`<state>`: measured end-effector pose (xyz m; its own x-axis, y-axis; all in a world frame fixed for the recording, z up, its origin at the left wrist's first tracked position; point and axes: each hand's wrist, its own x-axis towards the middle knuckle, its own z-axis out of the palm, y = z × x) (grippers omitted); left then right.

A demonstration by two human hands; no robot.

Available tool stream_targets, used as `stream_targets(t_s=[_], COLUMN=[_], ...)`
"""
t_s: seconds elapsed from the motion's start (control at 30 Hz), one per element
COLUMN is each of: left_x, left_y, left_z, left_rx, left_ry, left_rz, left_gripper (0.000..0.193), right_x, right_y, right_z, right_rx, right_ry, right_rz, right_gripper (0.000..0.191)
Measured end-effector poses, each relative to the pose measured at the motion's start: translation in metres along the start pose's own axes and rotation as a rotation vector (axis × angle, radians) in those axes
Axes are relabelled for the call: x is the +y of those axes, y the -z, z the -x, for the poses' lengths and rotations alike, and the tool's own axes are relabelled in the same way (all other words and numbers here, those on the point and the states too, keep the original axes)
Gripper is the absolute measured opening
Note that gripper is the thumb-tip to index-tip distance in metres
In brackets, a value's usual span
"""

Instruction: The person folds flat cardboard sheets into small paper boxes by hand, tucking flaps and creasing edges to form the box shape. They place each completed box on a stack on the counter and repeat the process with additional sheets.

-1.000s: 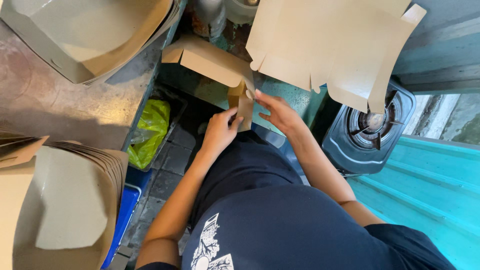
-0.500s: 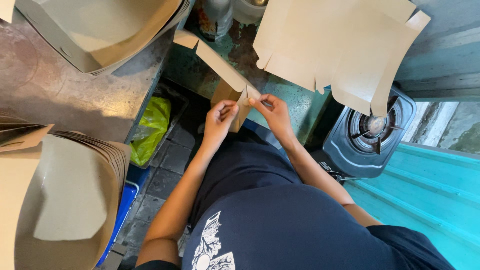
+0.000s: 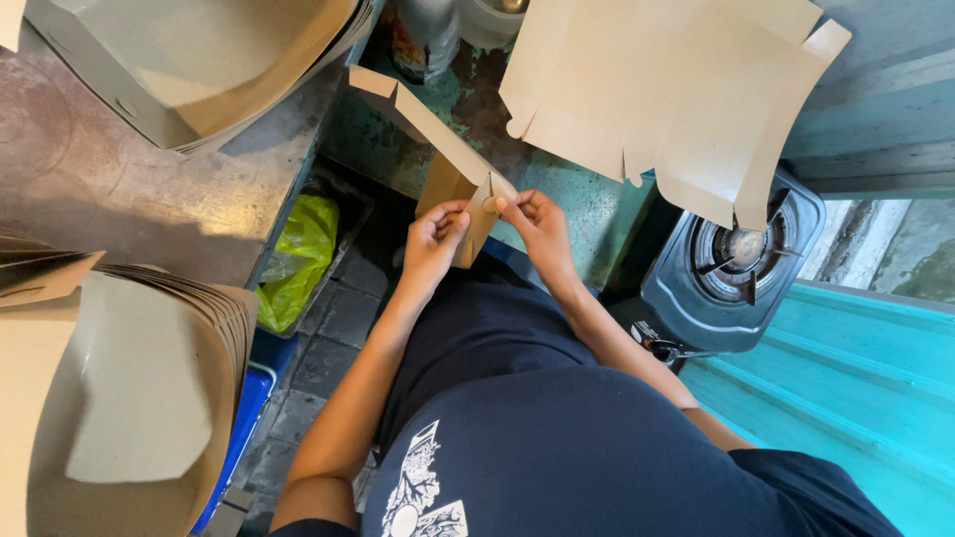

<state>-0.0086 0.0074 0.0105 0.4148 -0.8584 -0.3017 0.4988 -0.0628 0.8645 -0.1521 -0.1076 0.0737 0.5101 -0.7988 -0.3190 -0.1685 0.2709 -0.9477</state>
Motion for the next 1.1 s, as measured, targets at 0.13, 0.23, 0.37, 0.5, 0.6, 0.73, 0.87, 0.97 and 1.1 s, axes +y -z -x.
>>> stream_targets(t_s=[0.13, 0.23, 0.37, 0.5, 0.6, 0.73, 0.87, 0.97, 1.1], left_x=[0.002, 0.006, 0.013, 0.014, 0.01, 0.008, 0.016, 0.028, 0.043], left_y=[-0.001, -0.004, -0.006, -0.011, -0.013, -0.012, -0.012, -0.017, -0.014], left_z=[0.002, 0.005, 0.009, 0.009, 0.009, 0.009, 0.006, 0.0, 0.0], left_rx=[0.008, 0.011, -0.02, -0.025, -0.021, -0.013, -0.004, 0.078, 0.11], left_ry=[-0.04, -0.085, -0.145, -0.127, -0.119, -0.132, -0.076, -0.165, -0.266], left_rz=[-0.029, -0.062, -0.057, -0.03, -0.022, -0.011, -0.079, -0.24, -0.545], left_gripper=[0.025, 0.021, 0.016, 0.016, 0.014, 0.014, 0.018, 0.034, 0.025], right_x=[0.002, 0.003, 0.001, 0.0, 0.004, 0.012, 0.016, 0.009, -0.03], right_y=[-0.002, -0.003, 0.002, 0.009, 0.01, 0.007, 0.002, -0.002, 0.005], right_z=[0.001, 0.002, 0.002, -0.001, -0.003, -0.001, 0.002, 0.008, 0.008], right_rx=[0.016, 0.031, 0.041, 0.01, 0.041, 0.055, 0.014, -0.03, -0.131], right_ry=[0.001, -0.006, -0.042, -0.098, -0.124, -0.136, -0.146, 0.015, 0.248], right_rz=[-0.025, -0.04, -0.015, -0.033, 0.011, -0.057, -0.002, 0.217, 0.609], right_gripper=[0.016, 0.016, 0.015, 0.014, 0.014, 0.014, 0.017, 0.023, 0.024])
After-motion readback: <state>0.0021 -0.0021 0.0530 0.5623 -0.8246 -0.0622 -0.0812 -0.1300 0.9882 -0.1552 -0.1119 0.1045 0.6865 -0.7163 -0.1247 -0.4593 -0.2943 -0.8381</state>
